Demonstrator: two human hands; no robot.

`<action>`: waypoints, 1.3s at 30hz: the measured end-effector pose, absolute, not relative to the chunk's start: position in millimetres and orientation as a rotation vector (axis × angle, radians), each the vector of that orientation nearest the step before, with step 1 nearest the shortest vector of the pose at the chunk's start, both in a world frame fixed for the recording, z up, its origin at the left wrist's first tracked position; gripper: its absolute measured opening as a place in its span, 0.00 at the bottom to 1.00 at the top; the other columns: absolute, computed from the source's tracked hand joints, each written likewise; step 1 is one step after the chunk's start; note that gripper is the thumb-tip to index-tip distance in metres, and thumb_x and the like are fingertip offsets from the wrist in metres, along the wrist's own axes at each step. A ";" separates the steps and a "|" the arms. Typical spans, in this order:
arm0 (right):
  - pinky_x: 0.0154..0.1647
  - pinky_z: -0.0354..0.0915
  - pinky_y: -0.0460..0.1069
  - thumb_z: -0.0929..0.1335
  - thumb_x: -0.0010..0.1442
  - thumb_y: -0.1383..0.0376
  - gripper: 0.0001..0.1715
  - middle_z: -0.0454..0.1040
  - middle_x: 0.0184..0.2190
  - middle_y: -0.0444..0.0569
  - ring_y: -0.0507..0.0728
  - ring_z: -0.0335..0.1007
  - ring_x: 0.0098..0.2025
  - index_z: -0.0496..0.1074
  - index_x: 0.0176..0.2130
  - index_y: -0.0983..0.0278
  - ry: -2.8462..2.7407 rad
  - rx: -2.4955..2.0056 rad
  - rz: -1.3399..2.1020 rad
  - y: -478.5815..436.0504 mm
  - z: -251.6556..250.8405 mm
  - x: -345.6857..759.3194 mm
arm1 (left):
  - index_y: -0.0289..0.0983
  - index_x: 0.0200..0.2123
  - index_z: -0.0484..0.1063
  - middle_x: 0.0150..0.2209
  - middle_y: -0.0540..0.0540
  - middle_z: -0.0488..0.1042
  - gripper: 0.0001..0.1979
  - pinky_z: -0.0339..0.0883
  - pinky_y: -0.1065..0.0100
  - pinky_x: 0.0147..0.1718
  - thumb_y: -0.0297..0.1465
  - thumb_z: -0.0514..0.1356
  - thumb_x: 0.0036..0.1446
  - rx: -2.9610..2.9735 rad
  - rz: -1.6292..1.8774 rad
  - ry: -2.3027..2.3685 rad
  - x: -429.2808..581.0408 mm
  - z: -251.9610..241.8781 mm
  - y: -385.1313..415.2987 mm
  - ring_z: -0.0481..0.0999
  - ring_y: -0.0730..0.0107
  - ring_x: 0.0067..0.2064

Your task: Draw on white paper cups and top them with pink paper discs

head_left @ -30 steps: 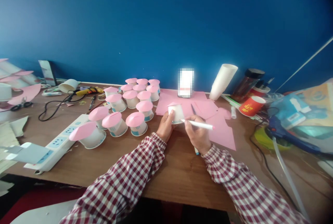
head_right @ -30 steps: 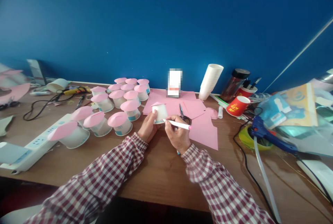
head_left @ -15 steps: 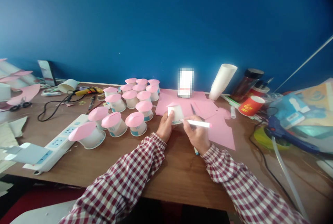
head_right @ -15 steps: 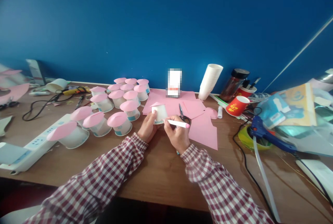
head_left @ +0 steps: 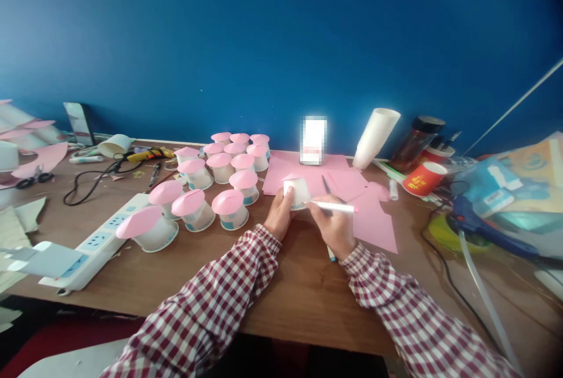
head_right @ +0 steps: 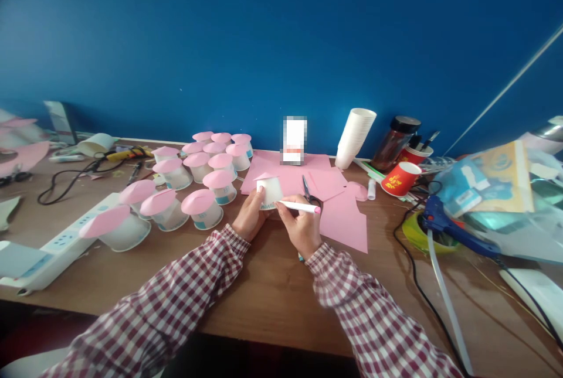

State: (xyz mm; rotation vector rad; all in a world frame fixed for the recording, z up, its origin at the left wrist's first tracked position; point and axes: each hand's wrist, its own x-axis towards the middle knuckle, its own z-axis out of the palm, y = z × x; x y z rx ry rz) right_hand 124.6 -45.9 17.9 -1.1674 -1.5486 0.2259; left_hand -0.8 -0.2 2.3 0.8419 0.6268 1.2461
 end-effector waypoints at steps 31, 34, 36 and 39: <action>0.33 0.69 0.49 0.66 0.60 0.61 0.07 0.75 0.31 0.48 0.55 0.72 0.33 0.69 0.34 0.62 -1.453 -1.158 0.305 -45.7 16.3 124.4 | 0.32 0.47 0.69 0.37 0.43 0.74 0.22 0.70 0.65 0.38 0.43 0.60 0.55 0.792 1.233 0.557 -0.6 9.1 -1.5 0.74 0.67 0.37; 0.34 0.69 0.49 0.66 0.61 0.61 0.07 0.75 0.30 0.48 0.55 0.73 0.32 0.69 0.35 0.62 -1.465 -1.160 0.329 -45.3 15.2 125.0 | 0.32 0.44 0.70 0.36 0.43 0.74 0.21 0.69 0.64 0.39 0.44 0.60 0.54 0.798 1.233 0.566 -0.3 6.7 -0.2 0.74 0.67 0.36; 0.34 0.70 0.50 0.66 0.61 0.60 0.07 0.76 0.30 0.48 0.55 0.73 0.32 0.69 0.35 0.62 -1.466 -1.166 0.337 -45.2 14.5 125.1 | 0.32 0.41 0.70 0.34 0.44 0.74 0.21 0.69 0.65 0.39 0.44 0.61 0.54 0.804 1.235 0.574 -0.1 5.0 0.4 0.74 0.68 0.36; 0.34 0.70 0.49 0.66 0.60 0.61 0.07 0.76 0.30 0.48 0.56 0.74 0.32 0.69 0.35 0.62 -1.459 -1.165 0.336 -45.4 14.0 124.8 | 0.33 0.41 0.70 0.34 0.45 0.73 0.20 0.68 0.65 0.38 0.44 0.60 0.54 0.813 1.237 0.572 -0.2 3.9 0.4 0.73 0.68 0.36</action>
